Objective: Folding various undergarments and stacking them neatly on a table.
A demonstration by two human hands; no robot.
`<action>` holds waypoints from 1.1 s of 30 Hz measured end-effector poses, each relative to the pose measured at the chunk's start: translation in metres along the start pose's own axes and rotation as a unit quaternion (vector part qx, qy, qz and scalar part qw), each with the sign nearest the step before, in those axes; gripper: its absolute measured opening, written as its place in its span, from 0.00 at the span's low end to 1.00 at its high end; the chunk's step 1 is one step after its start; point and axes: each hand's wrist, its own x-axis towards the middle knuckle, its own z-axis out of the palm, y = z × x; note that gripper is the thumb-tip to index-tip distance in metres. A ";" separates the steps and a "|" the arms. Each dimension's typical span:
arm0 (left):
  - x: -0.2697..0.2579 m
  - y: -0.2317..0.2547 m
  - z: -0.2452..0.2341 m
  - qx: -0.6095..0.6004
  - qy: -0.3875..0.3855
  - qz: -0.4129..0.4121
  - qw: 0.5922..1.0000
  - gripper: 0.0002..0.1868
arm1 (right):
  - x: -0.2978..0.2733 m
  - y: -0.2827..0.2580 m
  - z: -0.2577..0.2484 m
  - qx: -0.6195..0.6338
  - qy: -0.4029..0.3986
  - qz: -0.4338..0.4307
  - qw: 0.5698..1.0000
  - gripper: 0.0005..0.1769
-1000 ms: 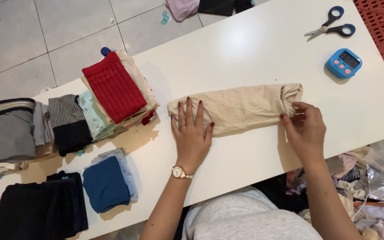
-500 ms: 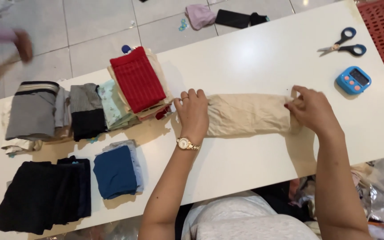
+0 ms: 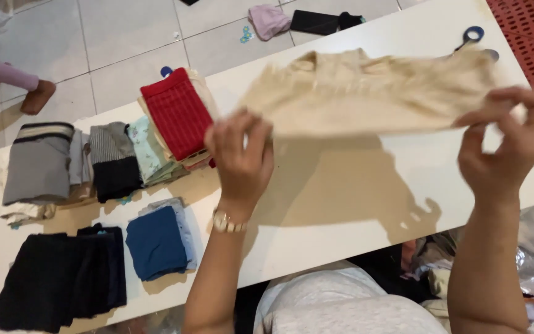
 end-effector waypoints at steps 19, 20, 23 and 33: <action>-0.086 0.036 0.023 -0.079 -0.498 -0.057 0.862 0.33 | -0.084 -0.006 0.074 -0.052 -0.120 0.283 0.950 0.27; -0.081 0.036 0.019 -0.077 -0.494 -0.056 0.864 0.33 | -0.085 0.000 0.075 -0.051 -0.116 0.279 0.952 0.27; -0.088 0.032 0.010 -0.093 -0.529 -0.072 0.840 0.33 | -0.087 0.006 0.076 -0.083 -0.175 0.336 0.922 0.26; -0.085 0.006 0.025 -0.026 -0.343 -0.139 0.929 0.28 | -0.061 0.025 0.081 -0.040 -0.216 0.304 0.927 0.25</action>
